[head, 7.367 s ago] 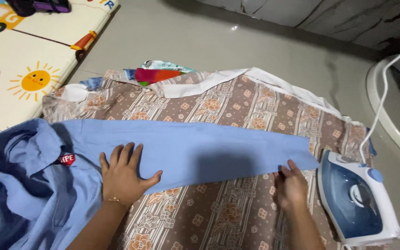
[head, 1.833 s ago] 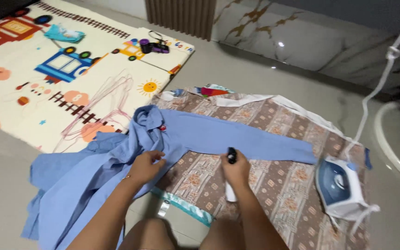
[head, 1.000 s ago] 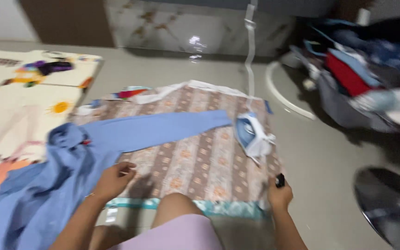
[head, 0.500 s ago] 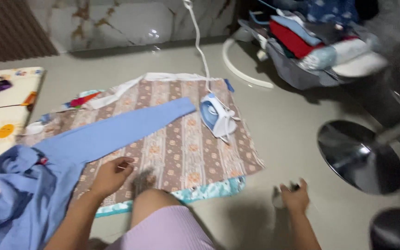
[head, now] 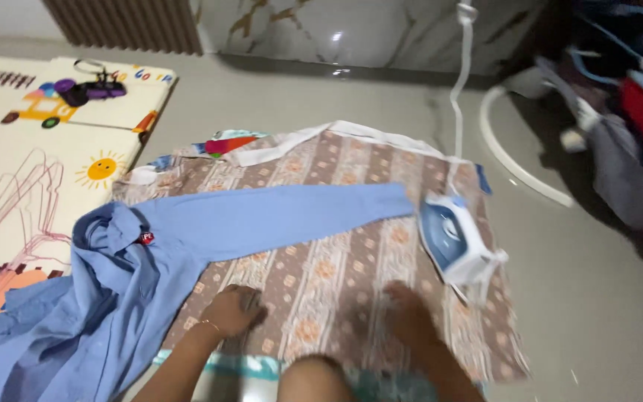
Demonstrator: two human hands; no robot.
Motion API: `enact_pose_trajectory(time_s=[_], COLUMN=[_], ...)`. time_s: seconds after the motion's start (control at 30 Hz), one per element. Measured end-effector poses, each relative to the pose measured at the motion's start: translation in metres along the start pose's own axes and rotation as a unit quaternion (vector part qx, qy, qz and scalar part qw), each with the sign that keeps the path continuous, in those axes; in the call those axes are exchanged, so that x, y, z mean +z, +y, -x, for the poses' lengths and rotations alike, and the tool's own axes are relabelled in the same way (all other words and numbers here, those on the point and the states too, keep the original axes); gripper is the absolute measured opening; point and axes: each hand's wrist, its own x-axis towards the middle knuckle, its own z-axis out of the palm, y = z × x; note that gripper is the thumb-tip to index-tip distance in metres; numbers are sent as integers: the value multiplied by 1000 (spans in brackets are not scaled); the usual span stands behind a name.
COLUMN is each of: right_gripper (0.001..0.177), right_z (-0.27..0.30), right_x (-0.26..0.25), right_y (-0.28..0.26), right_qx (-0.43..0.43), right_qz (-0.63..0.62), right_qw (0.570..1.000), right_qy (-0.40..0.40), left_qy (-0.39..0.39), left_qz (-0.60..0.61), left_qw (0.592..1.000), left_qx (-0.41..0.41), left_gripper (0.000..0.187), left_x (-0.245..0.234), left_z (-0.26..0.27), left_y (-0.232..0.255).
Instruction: Iron a blue long-sleeved shirt on an ironing mat and then place it on a hanger.
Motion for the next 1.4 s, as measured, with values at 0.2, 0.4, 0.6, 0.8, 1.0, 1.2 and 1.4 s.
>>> enact_pose_trajectory(time_s=[0.2, 0.4, 0.6, 0.8, 1.0, 1.2, 1.4], right_gripper=[32, 28, 26, 27, 84, 107, 86], right_z=[-122, -192, -187, -191, -153, -155, -161], right_x=[47, 91, 87, -8, -92, -101, -101], right_y=[-48, -45, -18, 8, 123, 192, 184], right_qx=[75, 40, 33, 21, 304, 399, 429], right_qz=[-56, 32, 139, 256, 319, 208, 246], right_qw=[993, 998, 990, 963, 896, 889, 859], right_qy=[-70, -29, 16, 83, 55, -82, -134], left_qy=[14, -47, -61, 8, -14, -10, 53], left_qz=[-219, -397, -429, -425, -382, -372, -365], left_qw=[973, 911, 900, 903, 920, 922, 926], left_qx=[-68, -105, -45, -64, -91, -104, -77], left_gripper=[75, 73, 72, 80, 95, 83, 72], left_x=[-36, -9, 9, 0, -18, -6, 2], left_z=[-28, -64, -81, -71, -53, -62, -71], left_y=[7, -15, -26, -13, 1, -15, -28])
